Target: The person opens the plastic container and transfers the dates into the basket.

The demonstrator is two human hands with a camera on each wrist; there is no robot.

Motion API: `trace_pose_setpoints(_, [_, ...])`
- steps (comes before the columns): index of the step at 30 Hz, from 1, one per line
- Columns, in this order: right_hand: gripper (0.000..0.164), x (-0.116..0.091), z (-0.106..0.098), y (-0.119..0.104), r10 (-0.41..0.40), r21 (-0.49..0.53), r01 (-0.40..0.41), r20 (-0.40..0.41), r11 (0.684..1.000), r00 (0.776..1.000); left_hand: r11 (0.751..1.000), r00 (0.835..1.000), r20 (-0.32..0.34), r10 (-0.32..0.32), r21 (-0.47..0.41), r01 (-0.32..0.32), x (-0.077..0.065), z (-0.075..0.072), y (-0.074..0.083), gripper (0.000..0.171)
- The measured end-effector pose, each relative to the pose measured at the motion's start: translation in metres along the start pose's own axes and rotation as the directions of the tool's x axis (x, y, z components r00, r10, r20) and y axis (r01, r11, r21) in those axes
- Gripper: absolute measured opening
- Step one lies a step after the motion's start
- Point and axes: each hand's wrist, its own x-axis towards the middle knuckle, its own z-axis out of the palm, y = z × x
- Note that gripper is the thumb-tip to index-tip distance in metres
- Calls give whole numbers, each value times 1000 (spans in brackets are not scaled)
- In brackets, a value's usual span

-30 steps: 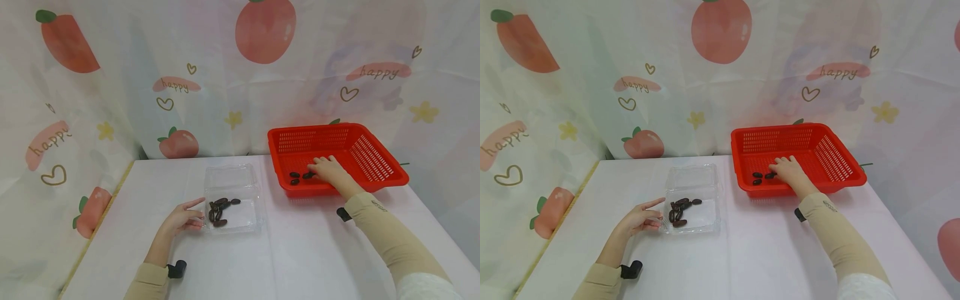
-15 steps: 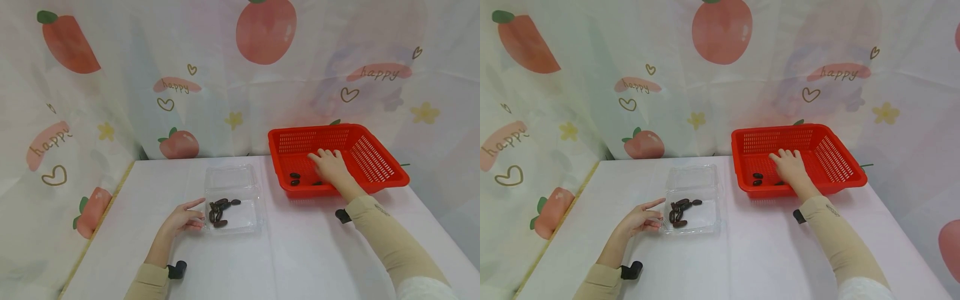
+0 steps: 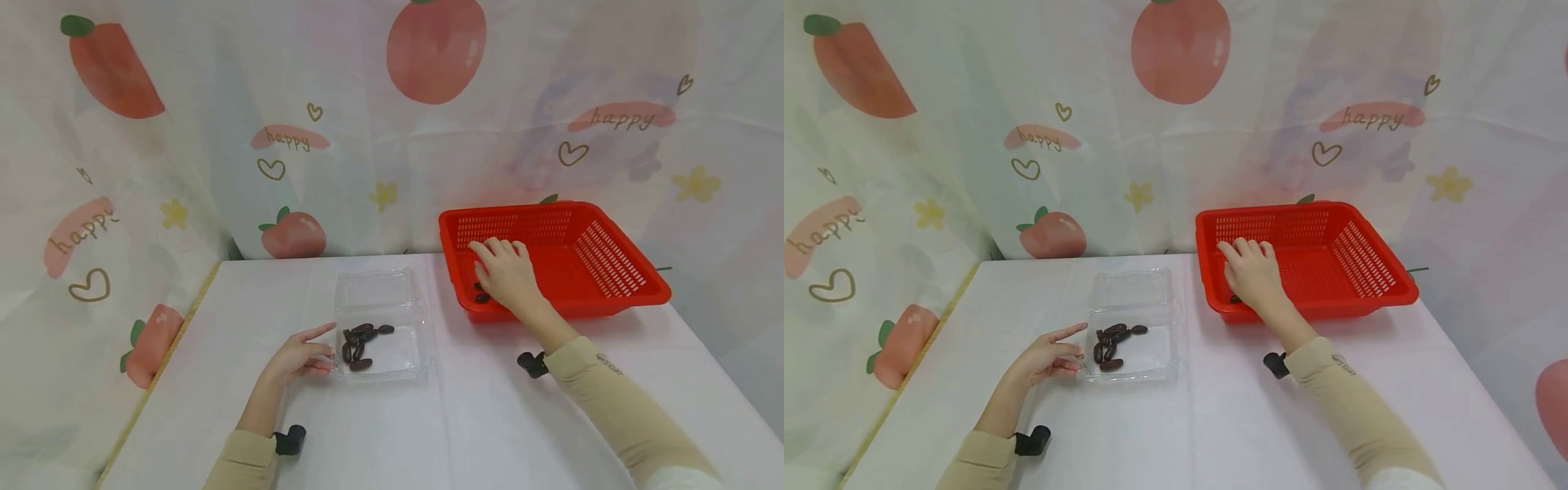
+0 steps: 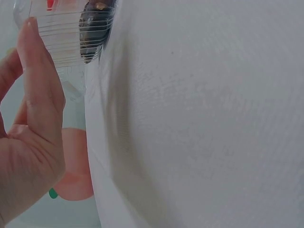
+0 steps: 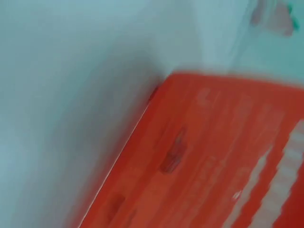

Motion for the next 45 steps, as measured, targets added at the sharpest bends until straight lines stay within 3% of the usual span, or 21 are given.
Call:
trace_pose_setpoints(10, [33,-1,-2,-75,-198,9,198,51,980,979,1000,1000,5,4,11,-4,-1,1,1,58])
trace_pose_setpoints(19, [32,-9,21,-119,-285,63,278,149,958,947,1000,1000,9,9,15,-9,0,-1,-1,58])
trace_pose_setpoints(27, [23,-14,45,-134,-349,55,345,104,937,931,1000,1000,-2,5,16,-5,0,0,-1,57])
trace_pose_setpoints(37, [22,-14,60,-141,-345,26,351,257,936,903,1000,1000,26,11,2,-11,-6,2,6,58])
trace_pose_setpoints(45, [18,-16,68,-150,-370,-89,419,330,904,869,1000,1000,1,4,3,-4,1,0,-1,59])
